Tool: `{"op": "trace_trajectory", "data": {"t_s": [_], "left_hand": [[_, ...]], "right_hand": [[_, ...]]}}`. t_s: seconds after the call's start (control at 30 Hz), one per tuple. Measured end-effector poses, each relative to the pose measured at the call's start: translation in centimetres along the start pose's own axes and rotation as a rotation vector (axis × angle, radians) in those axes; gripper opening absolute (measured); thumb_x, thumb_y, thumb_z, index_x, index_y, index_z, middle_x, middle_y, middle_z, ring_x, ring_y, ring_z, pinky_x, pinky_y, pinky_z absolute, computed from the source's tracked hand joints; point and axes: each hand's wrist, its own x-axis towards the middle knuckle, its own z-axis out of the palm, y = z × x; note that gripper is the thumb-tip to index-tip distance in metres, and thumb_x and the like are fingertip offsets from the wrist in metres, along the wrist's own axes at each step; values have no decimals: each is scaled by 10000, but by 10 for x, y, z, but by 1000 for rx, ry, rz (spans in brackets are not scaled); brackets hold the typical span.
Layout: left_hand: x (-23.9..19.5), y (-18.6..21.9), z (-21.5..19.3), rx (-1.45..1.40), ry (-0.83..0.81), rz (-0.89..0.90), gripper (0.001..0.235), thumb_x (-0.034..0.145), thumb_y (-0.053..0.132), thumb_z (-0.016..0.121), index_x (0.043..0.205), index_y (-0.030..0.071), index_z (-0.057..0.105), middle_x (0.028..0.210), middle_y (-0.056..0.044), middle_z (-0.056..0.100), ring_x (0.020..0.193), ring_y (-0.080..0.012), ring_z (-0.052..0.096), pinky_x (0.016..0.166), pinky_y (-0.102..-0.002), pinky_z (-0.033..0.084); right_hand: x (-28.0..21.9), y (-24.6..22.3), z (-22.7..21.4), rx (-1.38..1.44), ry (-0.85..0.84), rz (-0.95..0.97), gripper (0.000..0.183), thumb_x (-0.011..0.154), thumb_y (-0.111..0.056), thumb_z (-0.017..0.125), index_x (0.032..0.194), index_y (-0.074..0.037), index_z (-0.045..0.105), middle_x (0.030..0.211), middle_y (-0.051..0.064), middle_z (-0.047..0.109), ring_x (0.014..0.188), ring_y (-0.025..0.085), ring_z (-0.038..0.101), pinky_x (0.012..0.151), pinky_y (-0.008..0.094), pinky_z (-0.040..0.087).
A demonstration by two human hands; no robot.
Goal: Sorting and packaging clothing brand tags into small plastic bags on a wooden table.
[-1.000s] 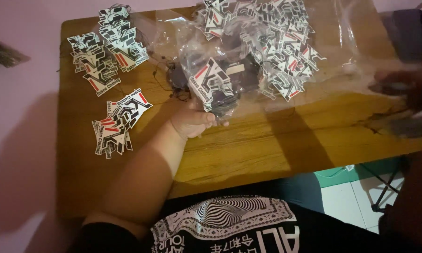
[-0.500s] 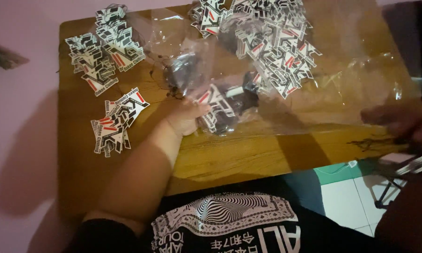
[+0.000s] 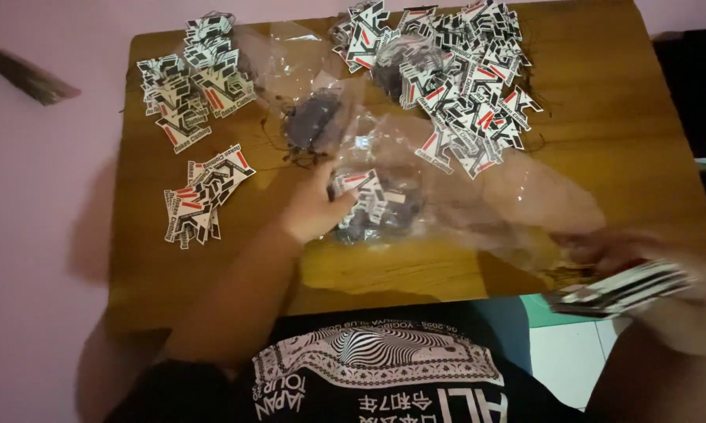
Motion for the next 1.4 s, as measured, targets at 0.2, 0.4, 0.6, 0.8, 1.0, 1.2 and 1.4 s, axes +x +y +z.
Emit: {"op": "trace_trajectory", "data": {"t_s": [0.2,0.4,0.6,0.8,1.0,1.2,1.4], "left_hand": [[2,21,-38,356,188,-140,438,876,425,443,1223,162,496,1103,-75,609,902,-222,584,766,-379,446],[79,3,-87,718,651,307,203,897,138,440,866,3,588,771,-147,596,720,-295,575,608,-432,475],[117,34,-96,790,573,21,573,835,407,508,1358,210,380,1252,-208,439,1145,-377,420,883,-484,373],[160,32,-101,870,504,-231,613,772,427,565,1284,111,449,1271,-142,436,1174,-335,373,903,-455,330],[142,42,-98,600,640,-192,705,841,610,538,1305,133,304,1274,-215,404,1197,-396,365,970,-495,266],[182,22,-110,778,551,-185,475,878,397,487,1173,28,541,1231,-132,483,1118,-299,437,907,-433,312],[146,41,-108,326,600,-5,230,842,136,605,861,203,386,900,-34,530,790,-161,524,478,-286,342]], "right_hand": [[8,-5,1,83,-10,127,290,798,-263,578,1004,-62,614,1079,120,642,1220,384,589,997,470,486],[11,3,-6,6,1,99,290,783,-261,561,968,-45,615,1055,118,652,1146,338,628,981,438,497],[4,9,-9,3,-24,181,341,755,-353,582,915,-62,658,1023,75,709,1091,253,647,910,384,488],[-12,20,-18,-6,-61,251,358,722,-359,624,915,-65,689,1032,80,724,1023,213,689,834,343,513],[-10,23,-17,-9,-63,209,346,741,-359,606,930,-78,681,1057,94,707,1076,243,646,909,389,484],[-9,24,-11,-146,-81,210,396,727,-441,576,853,-88,705,986,37,746,946,186,701,815,330,504],[-6,23,-10,-123,-54,230,328,706,-364,622,858,-83,696,968,34,733,941,183,687,792,327,503]]}}
